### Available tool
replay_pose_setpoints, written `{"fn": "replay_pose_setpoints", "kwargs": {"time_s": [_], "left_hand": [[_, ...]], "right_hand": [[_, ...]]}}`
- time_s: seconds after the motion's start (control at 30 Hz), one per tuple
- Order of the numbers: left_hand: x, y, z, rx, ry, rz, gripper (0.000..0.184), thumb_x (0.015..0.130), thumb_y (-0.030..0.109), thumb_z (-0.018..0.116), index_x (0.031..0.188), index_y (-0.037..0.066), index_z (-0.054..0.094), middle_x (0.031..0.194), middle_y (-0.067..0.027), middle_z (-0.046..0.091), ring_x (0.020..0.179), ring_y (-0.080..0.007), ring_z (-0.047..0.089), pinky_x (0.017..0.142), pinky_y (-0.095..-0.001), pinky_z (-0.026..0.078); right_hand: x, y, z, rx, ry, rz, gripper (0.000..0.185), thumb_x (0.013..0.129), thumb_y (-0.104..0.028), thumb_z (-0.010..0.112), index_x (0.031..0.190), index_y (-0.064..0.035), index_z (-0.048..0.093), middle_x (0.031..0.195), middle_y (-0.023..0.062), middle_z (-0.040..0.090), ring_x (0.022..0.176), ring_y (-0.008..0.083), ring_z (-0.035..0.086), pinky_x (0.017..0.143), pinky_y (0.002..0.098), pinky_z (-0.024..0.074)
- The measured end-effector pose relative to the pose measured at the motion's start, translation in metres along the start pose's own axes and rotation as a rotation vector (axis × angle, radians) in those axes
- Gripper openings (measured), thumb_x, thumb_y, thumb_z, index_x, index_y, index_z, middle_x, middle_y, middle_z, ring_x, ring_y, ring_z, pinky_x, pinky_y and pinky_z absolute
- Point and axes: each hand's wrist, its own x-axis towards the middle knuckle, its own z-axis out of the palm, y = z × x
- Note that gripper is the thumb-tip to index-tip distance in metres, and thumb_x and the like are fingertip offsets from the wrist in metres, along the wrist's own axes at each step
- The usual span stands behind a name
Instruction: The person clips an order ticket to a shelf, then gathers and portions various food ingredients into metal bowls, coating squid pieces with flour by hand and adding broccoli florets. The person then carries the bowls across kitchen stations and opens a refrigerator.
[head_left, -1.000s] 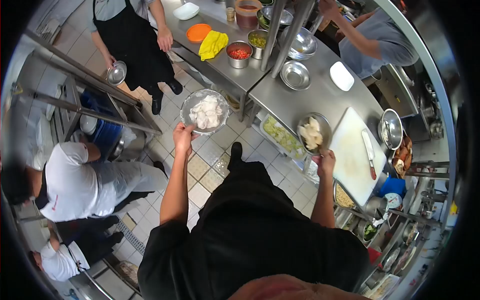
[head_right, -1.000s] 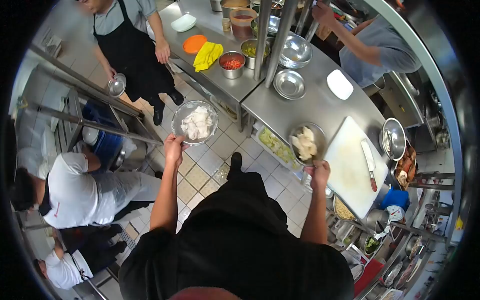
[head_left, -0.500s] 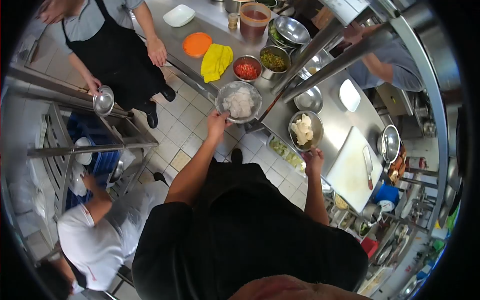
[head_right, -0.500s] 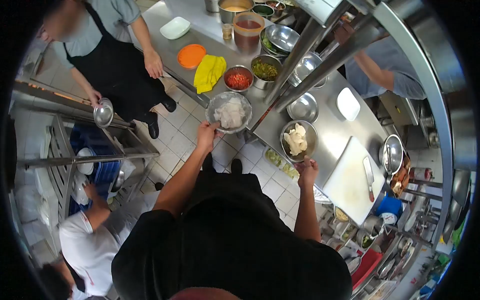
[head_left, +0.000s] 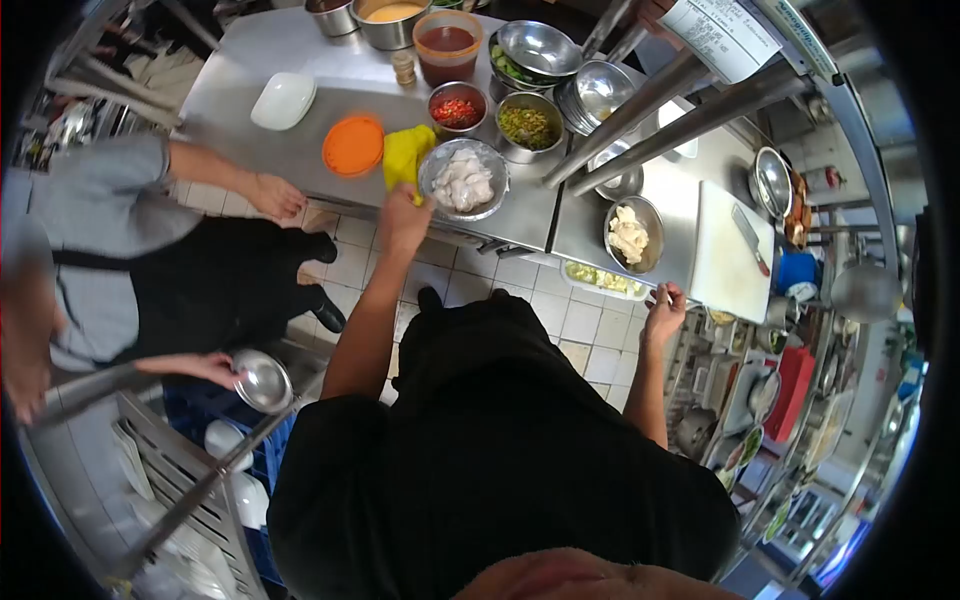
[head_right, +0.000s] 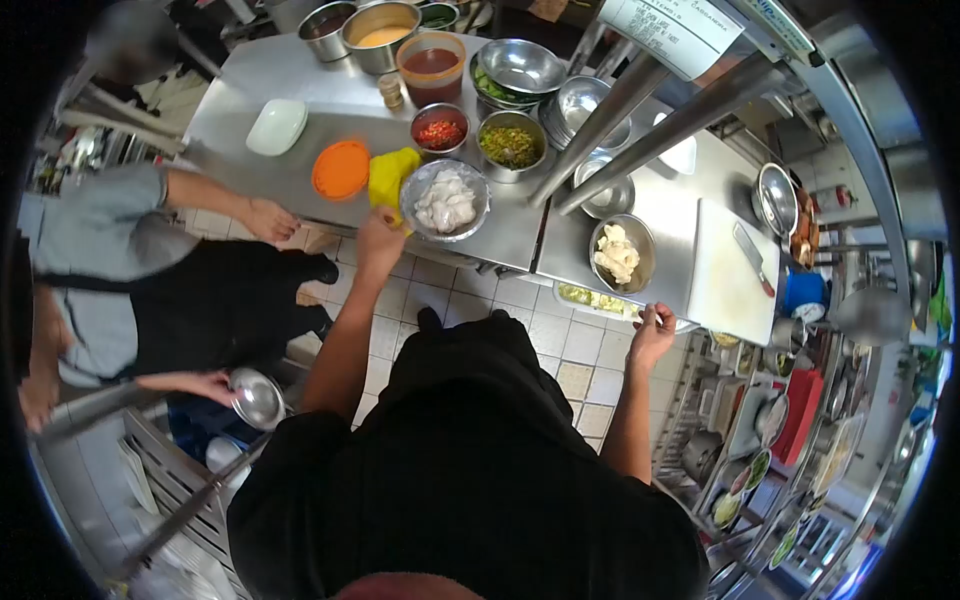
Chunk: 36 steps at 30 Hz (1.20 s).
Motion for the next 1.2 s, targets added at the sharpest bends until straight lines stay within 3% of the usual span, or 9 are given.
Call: {"fn": "replay_pose_setpoints", "kwargs": {"time_s": [0.13,0.57,0.6,0.67,0.97,1.0,1.1,1.17,1.2], "left_hand": [[0.102,0.031,-0.001,0.084,0.083,0.453,0.017,0.079,0.013,0.060,0.089,0.000,0.063,0.091,-0.0193,0.063,0.088,-0.0369,0.060,0.077,-0.0447,0.048],[0.260,0.014,0.122,0.835,-0.719,0.870,0.032,0.090,0.028,0.043,0.103,0.006,0.063,0.101,-0.0219,0.062,0.090,-0.0377,0.060,0.078,-0.0474,0.047],[0.314,-0.031,0.143,0.895,-0.729,1.275,0.034,0.092,0.028,0.041,0.108,0.006,0.061,0.108,-0.0229,0.059,0.093,-0.0389,0.059,0.081,-0.0479,0.046],[0.318,-0.016,0.145,1.287,-0.811,1.188,0.032,0.092,0.017,0.039,0.111,0.002,0.059,0.113,-0.0238,0.057,0.097,-0.0377,0.056,0.085,-0.0435,0.045],[0.300,-0.024,0.131,0.688,-0.506,0.836,0.024,0.082,0.018,0.053,0.074,-0.002,0.063,0.076,-0.0243,0.063,0.072,-0.0412,0.060,0.067,-0.0479,0.047],[0.307,-0.019,0.126,0.824,-0.529,1.176,0.028,0.083,0.021,0.054,0.073,-0.003,0.062,0.074,-0.0245,0.062,0.071,-0.0399,0.060,0.065,-0.0470,0.047],[0.300,-0.029,0.129,0.450,-0.377,1.085,0.030,0.083,0.023,0.054,0.071,-0.003,0.061,0.072,-0.0222,0.062,0.068,-0.0388,0.060,0.061,-0.0465,0.045],[0.323,-0.030,0.138,0.791,-0.599,0.916,0.028,0.083,0.027,0.055,0.086,0.001,0.067,0.080,-0.0132,0.066,0.071,-0.0290,0.063,0.063,-0.0413,0.050],[0.323,-0.029,0.138,1.208,-0.644,1.411,0.029,0.083,0.032,0.057,0.079,0.006,0.067,0.071,-0.0124,0.064,0.064,-0.0276,0.062,0.060,-0.0400,0.050]], "right_hand": [[-0.027,-0.013,0.014,-0.016,-0.020,-0.013,0.013,0.086,-0.008,0.061,0.098,-0.0024,0.057,0.085,0.0072,0.062,0.073,0.0157,0.063,0.055,0.0256,0.0495],[-0.031,-0.018,0.041,0.174,-0.056,-0.040,0.014,0.080,-0.008,0.061,0.093,-0.0030,0.064,0.085,0.0093,0.066,0.083,0.0169,0.063,0.075,0.0311,0.0497],[-0.028,-0.021,0.043,0.030,0.035,-0.047,0.010,0.079,-0.007,0.061,0.087,-0.0010,0.064,0.080,0.0099,0.065,0.079,0.0169,0.062,0.074,0.0304,0.0498],[-0.037,-0.035,0.031,0.025,0.085,-0.124,0.008,0.086,-0.008,0.060,0.090,-0.0007,0.062,0.080,0.0034,0.062,0.073,0.0097,0.057,0.066,0.0261,0.0476],[-0.069,-0.032,0.025,0.130,0.220,0.016,0.013,0.086,-0.011,0.058,0.087,0.0014,0.060,0.074,0.0047,0.060,0.069,0.0104,0.056,0.064,0.0274,0.0465],[-0.071,-0.035,0.023,0.119,0.213,0.021,0.011,0.086,-0.010,0.058,0.087,0.0011,0.060,0.074,0.0029,0.059,0.070,0.0087,0.055,0.064,0.0258,0.0460],[-0.069,-0.028,0.019,0.059,0.235,-0.015,0.007,0.084,-0.006,0.059,0.088,0.0000,0.060,0.075,0.0020,0.060,0.071,0.0088,0.055,0.065,0.0269,0.0466],[-0.064,-0.021,0.026,-0.014,0.212,-0.091,0.007,0.082,-0.004,0.060,0.089,-0.0007,0.061,0.076,0.0027,0.061,0.071,0.0102,0.056,0.066,0.0283,0.0472],[-0.060,-0.015,0.029,0.033,0.152,-0.043,0.009,0.082,-0.006,0.060,0.090,-0.0014,0.063,0.079,0.0040,0.063,0.076,0.0127,0.058,0.069,0.0291,0.0482]]}}
